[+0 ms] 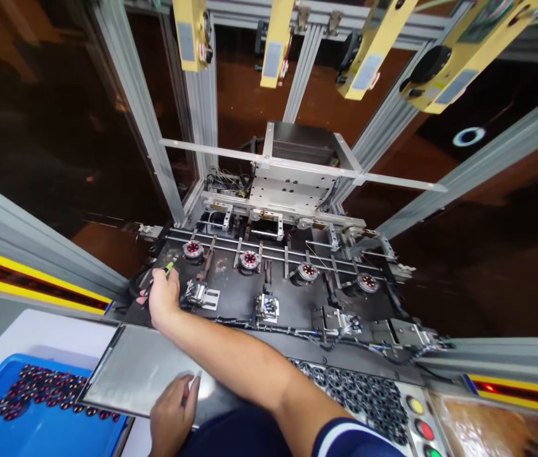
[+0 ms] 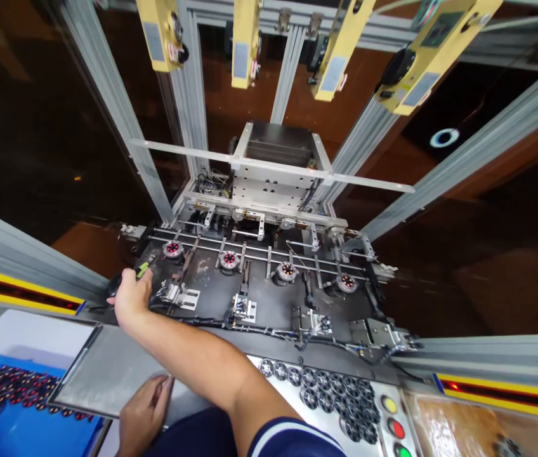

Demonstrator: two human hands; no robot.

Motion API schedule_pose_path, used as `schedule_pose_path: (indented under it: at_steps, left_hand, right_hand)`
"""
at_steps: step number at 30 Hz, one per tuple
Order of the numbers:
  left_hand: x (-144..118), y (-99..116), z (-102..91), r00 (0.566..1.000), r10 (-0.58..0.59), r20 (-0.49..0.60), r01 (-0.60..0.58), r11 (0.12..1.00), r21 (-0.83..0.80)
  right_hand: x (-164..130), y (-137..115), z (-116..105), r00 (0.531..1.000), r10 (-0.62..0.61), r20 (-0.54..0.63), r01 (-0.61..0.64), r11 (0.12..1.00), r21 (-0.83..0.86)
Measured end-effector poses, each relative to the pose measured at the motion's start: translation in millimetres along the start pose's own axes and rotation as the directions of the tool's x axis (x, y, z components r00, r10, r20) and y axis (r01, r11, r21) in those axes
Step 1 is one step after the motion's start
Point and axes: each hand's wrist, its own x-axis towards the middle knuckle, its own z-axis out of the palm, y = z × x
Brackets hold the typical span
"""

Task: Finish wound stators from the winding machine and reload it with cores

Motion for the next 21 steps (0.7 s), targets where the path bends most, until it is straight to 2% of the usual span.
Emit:
schedule_pose_path:
  at_steps: [3,7,16,21]
  left_hand:
    - [-0.7,0.6,-0.9,1.000,0.024,0.018,-0.025,0.998,0.051]
    - [0.5,4.3,-1.7,0.998,0.054,0.015,-0.055,0.993,0.104]
    - [4.3,7.9,-3.3,0.995,0.100,-0.029,-0.095,0.985,0.145]
    - [3.2,4.3,0.3,0.988,0.130,-0.090,-0.117,0.984,0.136]
  right_hand:
    - [3.3,1.1,1.4,0.990,0.056,-0.127,-0.055,0.998,0.010]
    - [8.0,-2.3,4.6,0.974,0.100,-0.204,-0.098,0.995,0.022]
    - [11.1,-10.5,4.0,0.949,0.140,-0.283,-0.134,0.990,0.038]
    - [10.5,-11.2,3.9,0.944,0.143,-0.296,-0.134,0.990,0.053]
